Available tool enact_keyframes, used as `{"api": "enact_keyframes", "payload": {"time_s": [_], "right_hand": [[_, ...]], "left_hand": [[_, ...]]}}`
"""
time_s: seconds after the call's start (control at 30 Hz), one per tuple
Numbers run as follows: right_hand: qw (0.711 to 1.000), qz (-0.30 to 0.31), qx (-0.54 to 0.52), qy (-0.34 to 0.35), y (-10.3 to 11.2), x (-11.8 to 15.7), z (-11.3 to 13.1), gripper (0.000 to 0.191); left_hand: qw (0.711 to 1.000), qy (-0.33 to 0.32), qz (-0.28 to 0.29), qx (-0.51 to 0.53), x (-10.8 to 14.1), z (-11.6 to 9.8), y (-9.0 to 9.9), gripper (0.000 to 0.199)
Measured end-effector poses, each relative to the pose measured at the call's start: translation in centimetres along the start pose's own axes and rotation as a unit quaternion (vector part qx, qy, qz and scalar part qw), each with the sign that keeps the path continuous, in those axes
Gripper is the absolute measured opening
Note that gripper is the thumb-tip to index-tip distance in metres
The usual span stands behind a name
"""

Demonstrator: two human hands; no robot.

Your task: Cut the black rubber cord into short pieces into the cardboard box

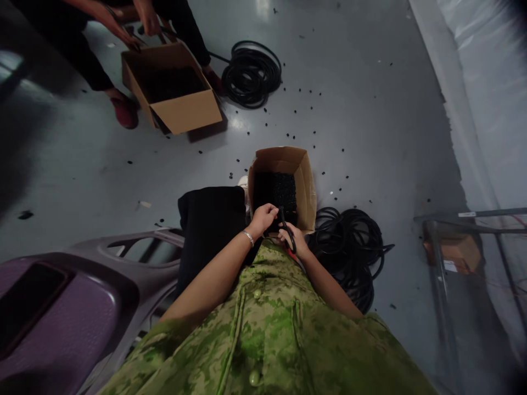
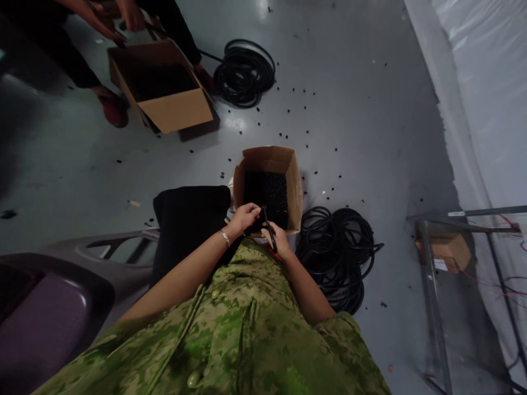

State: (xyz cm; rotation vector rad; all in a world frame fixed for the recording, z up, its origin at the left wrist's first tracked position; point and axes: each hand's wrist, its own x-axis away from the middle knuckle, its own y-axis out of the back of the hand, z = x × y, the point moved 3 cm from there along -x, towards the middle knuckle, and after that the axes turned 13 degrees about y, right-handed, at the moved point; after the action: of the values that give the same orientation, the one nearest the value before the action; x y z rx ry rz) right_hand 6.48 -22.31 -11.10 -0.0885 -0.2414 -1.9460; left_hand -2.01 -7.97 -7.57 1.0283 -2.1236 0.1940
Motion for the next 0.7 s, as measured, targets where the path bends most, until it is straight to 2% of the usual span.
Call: {"api": "enact_keyframes", "payload": {"time_s": [0.37,0.7], "right_hand": [[1.000,-0.010,-0.002,0.004,0.2,-0.1,-0.3,0.037],[0.994,-0.050,0.097,0.025,-0.2,0.1,-2.6,0.037]], "left_hand": [[0.998,0.008,0.039,-0.038,0.2,0.3,-0.9,0.019],[0.998,0.030,0.028,-0.049,-1.2,0.9,-1.1,0.019]]}}
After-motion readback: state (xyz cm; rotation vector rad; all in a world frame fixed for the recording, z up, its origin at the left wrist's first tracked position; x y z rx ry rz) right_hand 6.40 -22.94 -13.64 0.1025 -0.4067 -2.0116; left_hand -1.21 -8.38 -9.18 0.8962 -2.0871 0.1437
